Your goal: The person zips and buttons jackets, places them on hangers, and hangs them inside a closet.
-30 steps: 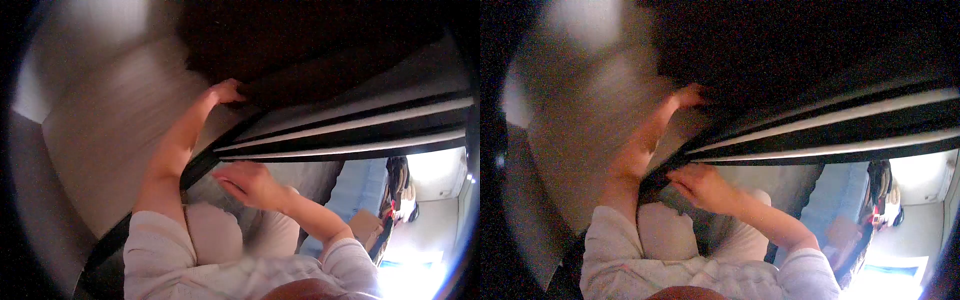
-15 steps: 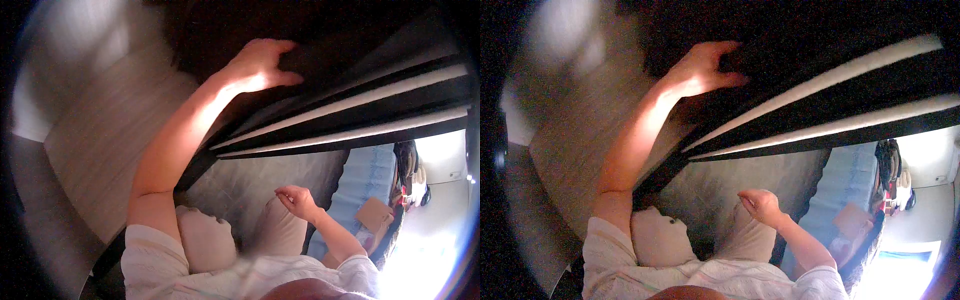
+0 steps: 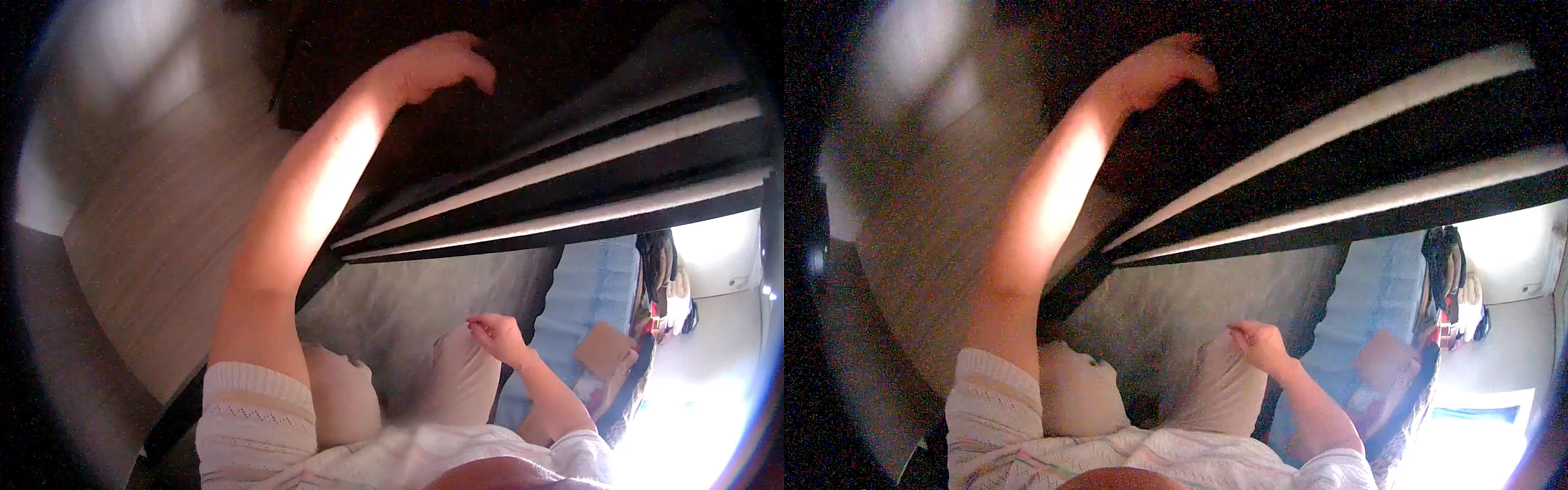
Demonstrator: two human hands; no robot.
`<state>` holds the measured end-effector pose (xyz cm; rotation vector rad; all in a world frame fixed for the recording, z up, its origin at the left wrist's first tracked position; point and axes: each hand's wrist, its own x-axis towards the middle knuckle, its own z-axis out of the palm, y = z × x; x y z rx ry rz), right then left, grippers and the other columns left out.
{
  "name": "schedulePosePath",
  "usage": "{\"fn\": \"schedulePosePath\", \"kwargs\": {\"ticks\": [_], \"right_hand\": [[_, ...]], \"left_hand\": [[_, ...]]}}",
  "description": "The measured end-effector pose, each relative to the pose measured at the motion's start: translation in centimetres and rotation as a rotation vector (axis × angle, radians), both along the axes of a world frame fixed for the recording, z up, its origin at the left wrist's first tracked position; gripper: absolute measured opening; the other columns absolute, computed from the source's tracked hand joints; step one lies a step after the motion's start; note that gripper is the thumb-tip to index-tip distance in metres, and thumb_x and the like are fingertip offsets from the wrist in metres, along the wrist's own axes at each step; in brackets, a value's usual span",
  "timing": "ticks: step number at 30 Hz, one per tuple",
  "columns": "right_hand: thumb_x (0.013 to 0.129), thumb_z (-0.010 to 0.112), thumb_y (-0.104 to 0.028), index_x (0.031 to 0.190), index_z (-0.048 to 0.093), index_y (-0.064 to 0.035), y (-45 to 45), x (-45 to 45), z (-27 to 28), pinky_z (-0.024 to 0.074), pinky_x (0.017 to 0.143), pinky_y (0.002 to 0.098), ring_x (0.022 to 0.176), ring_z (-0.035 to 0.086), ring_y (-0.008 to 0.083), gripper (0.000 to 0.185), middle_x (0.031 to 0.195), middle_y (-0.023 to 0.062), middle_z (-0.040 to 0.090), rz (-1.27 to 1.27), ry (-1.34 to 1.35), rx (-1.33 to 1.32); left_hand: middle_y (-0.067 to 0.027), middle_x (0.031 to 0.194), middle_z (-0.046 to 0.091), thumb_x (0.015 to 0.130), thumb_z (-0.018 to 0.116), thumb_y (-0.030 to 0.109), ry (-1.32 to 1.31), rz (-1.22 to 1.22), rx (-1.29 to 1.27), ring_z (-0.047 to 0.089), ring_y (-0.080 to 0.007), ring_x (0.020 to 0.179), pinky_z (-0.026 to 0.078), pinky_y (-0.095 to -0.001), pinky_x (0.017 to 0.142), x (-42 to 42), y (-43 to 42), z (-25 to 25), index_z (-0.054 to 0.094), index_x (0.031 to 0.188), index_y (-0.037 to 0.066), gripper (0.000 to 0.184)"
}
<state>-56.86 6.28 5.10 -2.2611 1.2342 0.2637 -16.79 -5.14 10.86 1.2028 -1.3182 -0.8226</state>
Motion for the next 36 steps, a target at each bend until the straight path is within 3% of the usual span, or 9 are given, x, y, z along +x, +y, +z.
{"fn": "schedulePosePath", "kwargs": {"ticks": [2,5,6,8,14,24,27,34,36], "right_hand": [[0.081,0.056,-0.006,0.094,0.062,-0.0002,-0.4,-1.4,-0.3,0.05,0.062,0.0249,0.065,0.062,0.0141,0.016,0.08,0.011,0.065,-0.013,0.011,-0.019],[0.081,0.055,-0.004,0.093,0.061,0.0015,-0.6,-2.8,-0.1,0.0502,0.063,0.0246,0.067,0.062,0.0126,0.015,0.079,0.0093,0.065,-0.081,-0.016,-0.022],[0.081,0.055,-0.003,0.093,0.061,0.0025,-1.1,-4.5,-1.1,0.0502,0.063,0.0247,0.067,0.062,0.0119,0.015,0.078,0.0076,0.065,-0.089,-0.077,-0.032],[0.082,0.054,-0.004,0.094,0.061,0.0023,-1.0,-5.7,-1.1,0.0502,0.063,0.0249,0.068,0.062,0.0116,0.015,0.077,0.0069,0.064,-0.174,-0.071,-0.018],[0.079,0.058,-0.012,0.093,0.063,-0.0045,4.9,-0.2,-1.7,0.0488,0.063,0.0299,0.069,0.063,0.0188,0.017,0.079,0.011,0.065,-0.331,0.067,-0.205],[0.078,0.053,-0.011,0.101,0.057,-0.0056,8.2,-11.8,11.5,0.0426,0.082,0.0374,0.093,0.054,0.0314,0.024,0.093,0.0146,0.059,-0.447,0.444,-1.121],[0.078,0.057,-0.02,0.107,0.055,-0.0075,10.6,-15.7,13.0,0.0397,0.087,0.0385,0.102,0.051,0.0293,0.032,0.105,0.0121,0.058,-0.682,0.418,-1.037],[0.08,0.058,-0.034,0.123,0.046,-0.0111,14.5,-15.9,11.0,0.0323,0.096,0.0409,0.12,0.039,0.0275,0.05,0.126,0.0122,0.046,-0.524,0.829,-1.029],[0.08,0.058,-0.036,0.121,0.049,-0.0103,14.8,-24.7,13.8,0.0325,0.096,0.0406,0.119,0.04,0.0278,0.049,0.125,0.0127,0.047,-0.587,0.625,-0.831]], "left_hand": [[-0.0127,0.117,0.054,0.062,0.072,0.027,0.137,0.109,0.093,0.048,-0.0228,0.109,0.033,-0.0337,0.097,0.3,1.2,0.4,0.056,0.112,0.002,0.058],[-0.0132,0.125,0.047,0.063,0.071,0.031,0.155,-0.086,-0.002,0.044,-0.0281,0.114,0.036,-0.0387,0.093,2.9,0.5,-2.6,0.045,0.125,0.005,0.072],[-0.0122,0.119,0.053,0.067,0.071,0.026,0.183,-0.106,-0.048,0.048,-0.0248,0.11,0.037,-0.0346,0.093,2.9,2.4,-2.2,0.05,0.121,0.005,0.061],[-0.0118,0.113,0.056,0.068,0.07,0.024,-0.091,0.092,-0.07,0.05,-0.0244,0.106,0.037,-0.0327,0.092,4.5,2.0,-5.7,0.053,0.118,0.005,0.056],[-0.013,0.112,0.058,0.069,0.07,0.028,-0.273,0.196,0.102,0.053,-0.0233,0.105,0.038,-0.031,0.092,18.2,9.1,-12.4,0.054,0.116,0.004,0.055],[-0.0123,0.113,0.057,0.071,0.067,0.029,-0.739,0.258,0.078,0.053,-0.0239,0.104,0.039,-0.033,0.09,23.8,5.1,-19.4,0.053,0.116,0.005,0.053],[-0.012,0.113,0.057,0.072,0.066,0.028,-0.758,0.273,0.16,0.053,-0.0239,0.104,0.04,-0.0336,0.089,26.2,5.6,-20.5,0.053,0.116,0.006,0.052],[-0.0112,0.113,0.057,0.074,0.064,0.028,-0.667,0.302,0.388,0.054,-0.024,0.103,0.042,-0.035,0.086,29.6,7.6,-23.3,0.052,0.116,0.007,0.048],[-0.011,0.112,0.057,0.074,0.063,0.028,-0.592,0.334,0.437,0.054,-0.024,0.103,0.042,-0.0354,0.085,29.1,9.2,-23.3,0.052,0.115,0.007,0.047]]}}
